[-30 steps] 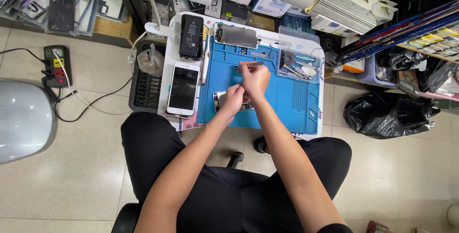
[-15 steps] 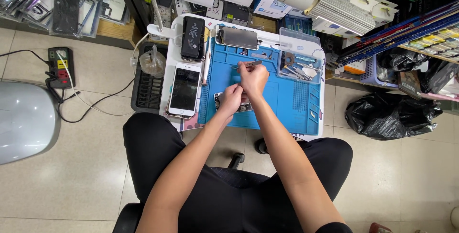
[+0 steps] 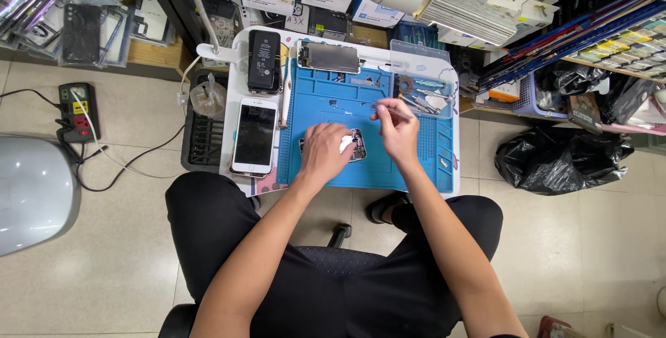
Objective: The person disassembles a smartphone on a blue mat, using a screwdriver and tweezers to remove screws and internal components. They lift the screen assembly, disconnect cables, and place parts on the mat. The person continues to remove screws and small parts from the phone chassis throughout the clip.
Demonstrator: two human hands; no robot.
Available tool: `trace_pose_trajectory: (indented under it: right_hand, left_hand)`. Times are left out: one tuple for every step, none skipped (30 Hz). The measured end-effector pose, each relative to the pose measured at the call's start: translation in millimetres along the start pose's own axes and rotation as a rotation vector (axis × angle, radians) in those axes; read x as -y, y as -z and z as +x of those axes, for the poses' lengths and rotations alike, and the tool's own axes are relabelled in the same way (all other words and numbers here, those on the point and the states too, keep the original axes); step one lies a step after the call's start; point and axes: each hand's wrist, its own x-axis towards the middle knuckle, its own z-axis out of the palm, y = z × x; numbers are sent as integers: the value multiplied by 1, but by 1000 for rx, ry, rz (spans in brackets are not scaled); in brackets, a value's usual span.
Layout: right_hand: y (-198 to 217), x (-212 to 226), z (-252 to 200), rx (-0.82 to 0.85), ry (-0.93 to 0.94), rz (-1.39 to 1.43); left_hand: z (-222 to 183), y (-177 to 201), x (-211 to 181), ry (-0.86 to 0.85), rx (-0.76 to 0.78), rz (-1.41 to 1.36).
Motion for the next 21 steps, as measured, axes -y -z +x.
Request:
trace_pose_trajectory:
  right_hand:
    - [15, -13, -1, -6, 0, 0]
    - [29, -26, -3, 89, 1, -164]
    - [43, -39, -5, 184, 1, -327]
    - [52, -42, -7, 179, 0, -325]
    - [62, -45, -10, 296, -24, -477]
    - [71, -49, -12, 416, -47, -627]
    - [73, -39, -11, 413, -47, -623]
    - [76, -30, -12, 462, -52, -674]
    - [78, -20, -14, 512, -56, -724]
    - [75, -13, -16, 507, -57, -720]
    - [71, -6, -18, 512, -81, -707]
    - [70, 2, -20, 517, -108, -697]
    - [68, -4, -21, 512, -111, -696]
    - [66, -10, -23, 467, -104, -701]
    - [63, -16, -26, 422, -98, -706]
    - [62, -31, -27, 419, -102, -706]
    - [62, -46, -27, 358, -90, -774]
    - [64, -61, -28, 296, -77, -845]
    - [67, -65, -26, 292, -82, -848]
    - [70, -68, -24, 262, -114, -881]
    - [72, -71, -22, 231, -147, -914]
  left_hand:
    - [0, 1, 1, -5, 2, 0]
    - [-2, 3, 2, 38, 21, 50]
    - [-3, 4, 3, 81, 41, 100]
    - [-3, 6, 4, 76, 43, 102]
    - [-4, 8, 3, 91, 94, 123]
    - [-4, 11, 3, 108, 143, 146]
    - [-2, 9, 3, 106, 143, 150]
    - [-1, 7, 3, 93, 175, 185]
    - [0, 5, 3, 81, 207, 220]
    - [0, 5, 5, 76, 208, 225]
    - [0, 4, 6, 72, 212, 215]
    - [0, 2, 6, 68, 217, 200]
    - [1, 4, 4, 63, 219, 201]
    - [0, 5, 3, 75, 225, 194]
    - [-1, 8, 2, 87, 232, 187]
    - [0, 7, 2, 83, 235, 187]
    - [1, 7, 3, 94, 242, 177]
    - [1, 5, 2, 103, 248, 163]
    - [2, 4, 1, 98, 251, 160]
    - [3, 4, 0, 103, 245, 172]
    - [3, 4, 0, 107, 239, 184]
